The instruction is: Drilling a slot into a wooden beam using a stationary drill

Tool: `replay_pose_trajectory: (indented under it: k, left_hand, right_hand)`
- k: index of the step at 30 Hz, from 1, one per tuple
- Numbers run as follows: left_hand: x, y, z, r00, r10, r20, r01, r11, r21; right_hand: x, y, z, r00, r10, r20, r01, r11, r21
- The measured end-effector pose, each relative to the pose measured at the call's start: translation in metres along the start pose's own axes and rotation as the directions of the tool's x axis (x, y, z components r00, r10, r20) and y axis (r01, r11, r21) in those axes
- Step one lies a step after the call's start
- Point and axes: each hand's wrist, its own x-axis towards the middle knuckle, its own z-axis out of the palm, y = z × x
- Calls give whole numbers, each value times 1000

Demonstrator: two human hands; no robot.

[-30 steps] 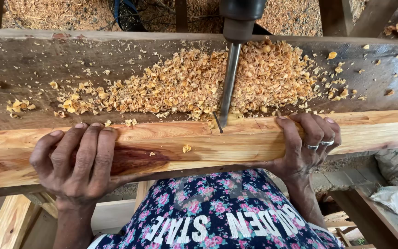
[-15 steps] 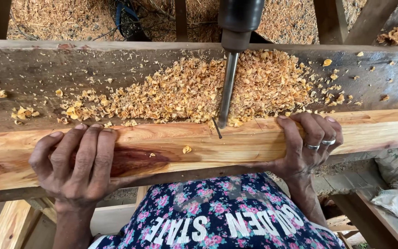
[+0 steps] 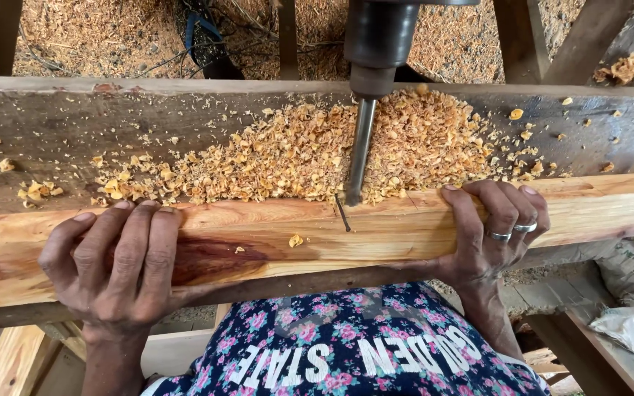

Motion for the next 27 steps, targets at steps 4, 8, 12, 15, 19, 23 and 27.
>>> replay_pose_trajectory:
  k: [4,8,12,15,19,23,27]
  left_hand:
    - [-1,-1,1,1000,3,3,-3,1000,6]
    - [3,-1,1,1000,12,-27,-12,1000,22]
    - [-1,7,-3,999,-15,-43,15,1000,7]
    - [-8,8,-6,1000,-20,5,20,1000,20]
    - [-20,15,-6,999,-19,31,20,1000,-21]
    - [-26,24,-3,1000,18,-21,-18,1000,-7]
    - [-24,21,3,997,45,-70,-42,998,40]
  right_hand:
    - [4,0,-1,1000,-10,7,10,1000,7]
    - [-5,6,4,1000,-13,-7,13,1000,-6]
    - [-12,2,-3,999,41,24,-42,999,23]
    - [-12,-6,-10,998,60,33,-62,997,53]
    - [-34,-16,-10,994,98,49,-99,995,30]
    - [-56,-18,-12,988,130,79,-133,990,41]
    - [-56,-15,-8,991,116,65,-117,993,25]
